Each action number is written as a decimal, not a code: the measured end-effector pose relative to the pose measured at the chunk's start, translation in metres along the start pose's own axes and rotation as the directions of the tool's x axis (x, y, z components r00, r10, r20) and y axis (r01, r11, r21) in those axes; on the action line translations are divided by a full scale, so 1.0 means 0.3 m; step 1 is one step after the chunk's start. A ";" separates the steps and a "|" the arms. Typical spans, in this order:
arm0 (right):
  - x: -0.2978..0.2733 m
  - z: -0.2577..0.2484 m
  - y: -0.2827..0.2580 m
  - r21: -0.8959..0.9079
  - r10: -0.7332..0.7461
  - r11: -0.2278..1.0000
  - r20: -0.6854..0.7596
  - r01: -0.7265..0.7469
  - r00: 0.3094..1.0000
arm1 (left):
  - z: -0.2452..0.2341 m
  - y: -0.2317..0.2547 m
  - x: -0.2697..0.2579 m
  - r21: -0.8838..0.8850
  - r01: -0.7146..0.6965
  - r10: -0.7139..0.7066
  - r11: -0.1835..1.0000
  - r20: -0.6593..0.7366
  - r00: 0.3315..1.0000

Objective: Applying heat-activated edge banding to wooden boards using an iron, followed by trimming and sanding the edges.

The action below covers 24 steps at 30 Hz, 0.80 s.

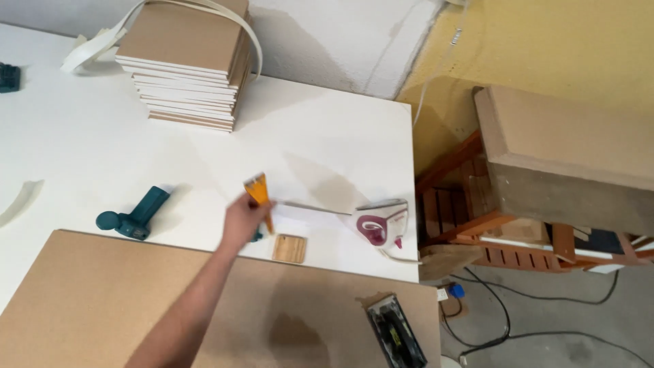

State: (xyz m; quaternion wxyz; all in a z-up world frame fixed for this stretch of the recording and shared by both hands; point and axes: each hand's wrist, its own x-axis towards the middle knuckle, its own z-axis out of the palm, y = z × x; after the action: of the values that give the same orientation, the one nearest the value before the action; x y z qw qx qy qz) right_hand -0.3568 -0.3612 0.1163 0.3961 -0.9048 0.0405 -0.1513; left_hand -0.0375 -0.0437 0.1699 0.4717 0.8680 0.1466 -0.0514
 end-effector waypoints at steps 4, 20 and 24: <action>0.014 -0.120 -0.006 0.019 0.062 0.998 -0.022 -0.061 0.998 | 0.340 0.052 -0.584 -0.420 0.213 0.006 0.882 0.462 0.887; -0.509 -0.560 0.490 -0.196 0.408 0.908 0.221 -0.370 0.886 | 0.896 -0.133 -0.911 0.447 -0.491 0.593 0.748 -0.117 0.796; -0.525 -0.535 0.526 -0.211 0.424 0.900 0.223 -0.382 0.877 | 0.908 -0.117 -0.908 0.554 -0.420 0.537 0.719 -0.058 0.842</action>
State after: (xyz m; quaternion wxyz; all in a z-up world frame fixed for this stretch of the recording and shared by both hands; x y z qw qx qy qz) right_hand -0.5483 -0.5516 0.0662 0.3465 -0.9172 0.1874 0.0602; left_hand -0.2940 -0.3090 0.0538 0.1972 0.9703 -0.0535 0.1292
